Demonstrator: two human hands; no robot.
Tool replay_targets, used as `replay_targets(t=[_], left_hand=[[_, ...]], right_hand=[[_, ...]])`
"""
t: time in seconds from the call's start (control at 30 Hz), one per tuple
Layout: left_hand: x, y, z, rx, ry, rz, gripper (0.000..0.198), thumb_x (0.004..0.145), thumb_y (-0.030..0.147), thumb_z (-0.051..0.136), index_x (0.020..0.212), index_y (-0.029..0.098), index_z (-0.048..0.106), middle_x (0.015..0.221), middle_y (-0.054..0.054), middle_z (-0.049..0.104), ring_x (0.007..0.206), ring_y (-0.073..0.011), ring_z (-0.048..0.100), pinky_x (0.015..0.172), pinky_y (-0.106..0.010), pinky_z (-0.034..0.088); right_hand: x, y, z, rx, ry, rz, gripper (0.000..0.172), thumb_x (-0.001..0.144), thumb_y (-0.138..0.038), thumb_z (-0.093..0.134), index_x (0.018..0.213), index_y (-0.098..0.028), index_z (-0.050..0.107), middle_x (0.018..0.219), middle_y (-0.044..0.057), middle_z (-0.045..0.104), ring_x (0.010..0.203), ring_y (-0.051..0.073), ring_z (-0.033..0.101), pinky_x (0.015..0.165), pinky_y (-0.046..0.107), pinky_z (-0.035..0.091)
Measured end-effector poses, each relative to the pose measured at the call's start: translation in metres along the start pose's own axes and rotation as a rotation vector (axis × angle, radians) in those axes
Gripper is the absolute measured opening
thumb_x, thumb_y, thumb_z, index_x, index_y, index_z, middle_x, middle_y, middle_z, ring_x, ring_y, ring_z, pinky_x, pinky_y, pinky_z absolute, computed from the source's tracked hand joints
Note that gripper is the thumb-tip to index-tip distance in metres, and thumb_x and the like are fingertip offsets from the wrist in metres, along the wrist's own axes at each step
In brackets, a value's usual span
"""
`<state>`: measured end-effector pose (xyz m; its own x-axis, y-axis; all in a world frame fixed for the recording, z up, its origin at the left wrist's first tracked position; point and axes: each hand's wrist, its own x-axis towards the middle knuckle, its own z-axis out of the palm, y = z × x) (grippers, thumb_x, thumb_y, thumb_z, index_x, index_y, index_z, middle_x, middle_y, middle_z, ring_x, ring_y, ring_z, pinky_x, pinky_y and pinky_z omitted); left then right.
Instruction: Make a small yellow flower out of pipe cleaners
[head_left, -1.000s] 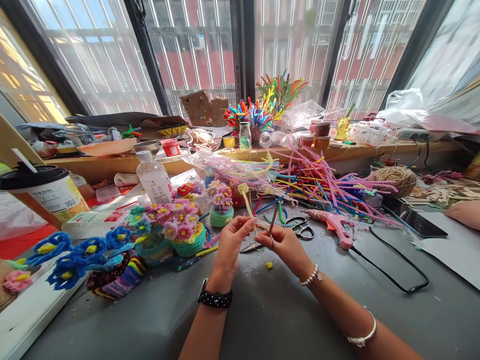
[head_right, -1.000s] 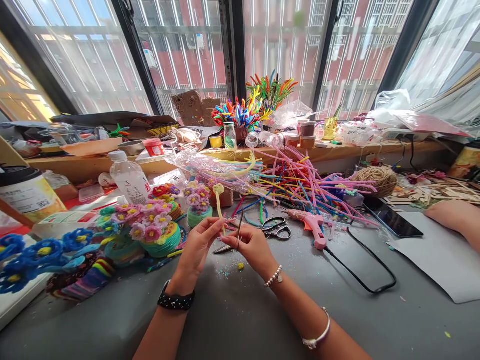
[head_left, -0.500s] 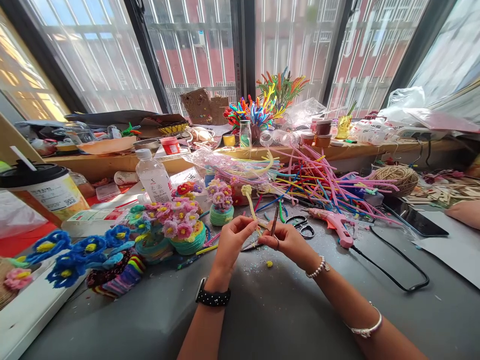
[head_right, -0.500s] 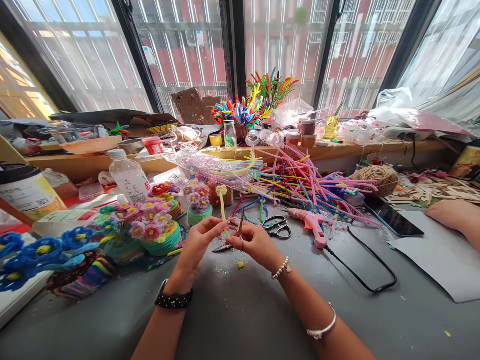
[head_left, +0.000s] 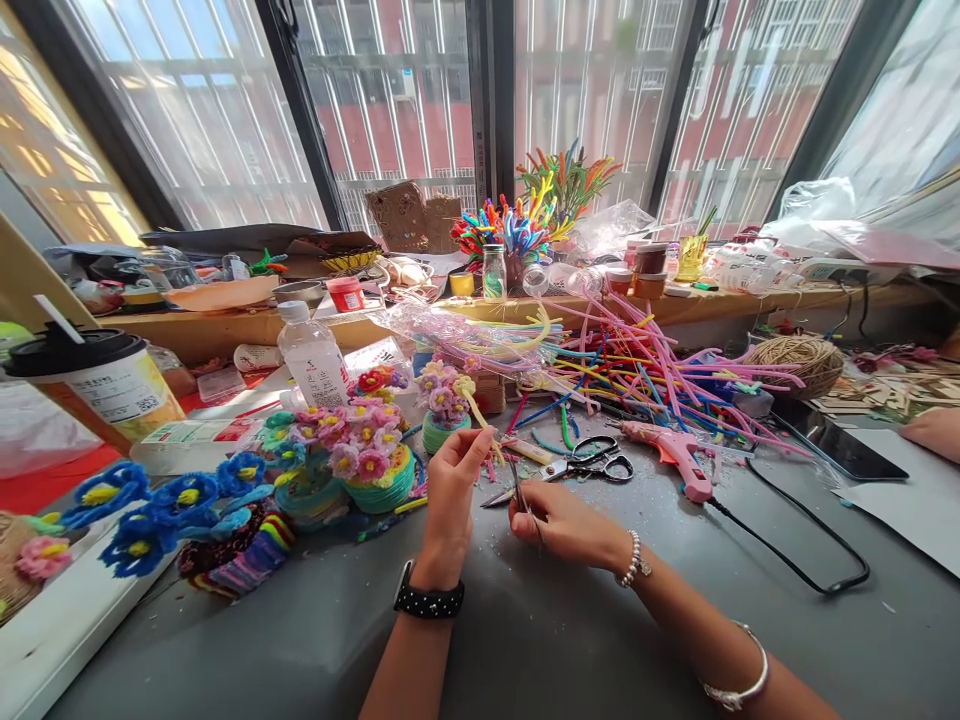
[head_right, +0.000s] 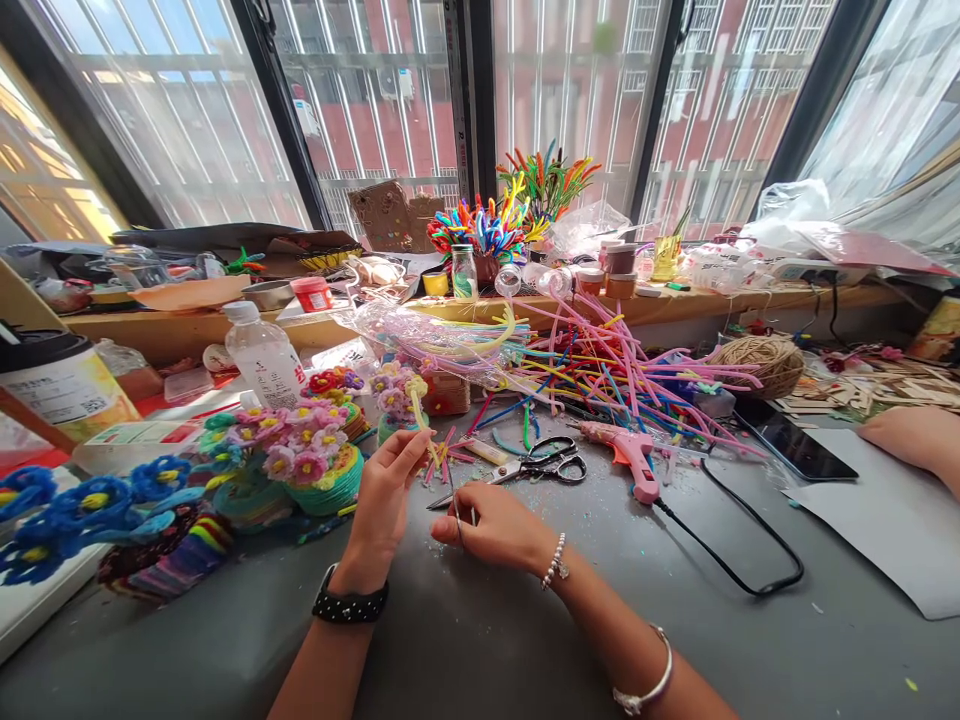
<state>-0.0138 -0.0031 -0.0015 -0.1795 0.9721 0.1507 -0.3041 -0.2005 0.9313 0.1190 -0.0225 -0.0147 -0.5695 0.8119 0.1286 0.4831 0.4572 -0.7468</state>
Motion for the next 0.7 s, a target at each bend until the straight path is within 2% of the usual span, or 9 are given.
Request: replay_targets(t=[0.17, 0.47, 0.7], left_hand=[[-0.0010, 0.0013, 0.0006, 0.000, 0.012, 0.003, 0.013, 0.060, 0.025, 0.063, 0.064, 0.015, 0.057, 0.060, 0.005, 0.047, 0.057, -0.0052, 0.040, 0.057, -0.017, 0.034], [0.0001, -0.0017, -0.0013, -0.011, -0.042, 0.012, 0.011, 0.062, 0.024, 0.061, 0.062, 0.017, 0.053, 0.059, 0.006, 0.046, 0.059, -0.0062, 0.041, 0.061, -0.018, 0.034], [0.0006, -0.0029, -0.0014, -0.022, -0.062, 0.021, 0.011, 0.063, 0.025, 0.060, 0.063, 0.016, 0.052, 0.060, 0.005, 0.046, 0.057, -0.0065, 0.042, 0.060, -0.019, 0.034]], right_hand=[[-0.0011, 0.0001, 0.0023, -0.046, -0.023, -0.019, 0.073, 0.061, -0.077, 0.012, 0.065, -0.014, 0.049, 0.066, 0.003, 0.049, 0.058, 0.012, 0.041, 0.053, 0.024, 0.033], [-0.0004, 0.0013, 0.0034, -0.069, -0.006, -0.030, 0.070, 0.063, -0.075, 0.014, 0.064, -0.014, 0.048, 0.066, 0.002, 0.047, 0.057, 0.012, 0.039, 0.052, 0.023, 0.032], [0.0001, 0.0031, 0.0035, -0.007, 0.003, -0.023, 0.068, 0.064, -0.074, 0.016, 0.062, -0.014, 0.047, 0.063, 0.001, 0.047, 0.056, 0.011, 0.039, 0.052, 0.024, 0.033]])
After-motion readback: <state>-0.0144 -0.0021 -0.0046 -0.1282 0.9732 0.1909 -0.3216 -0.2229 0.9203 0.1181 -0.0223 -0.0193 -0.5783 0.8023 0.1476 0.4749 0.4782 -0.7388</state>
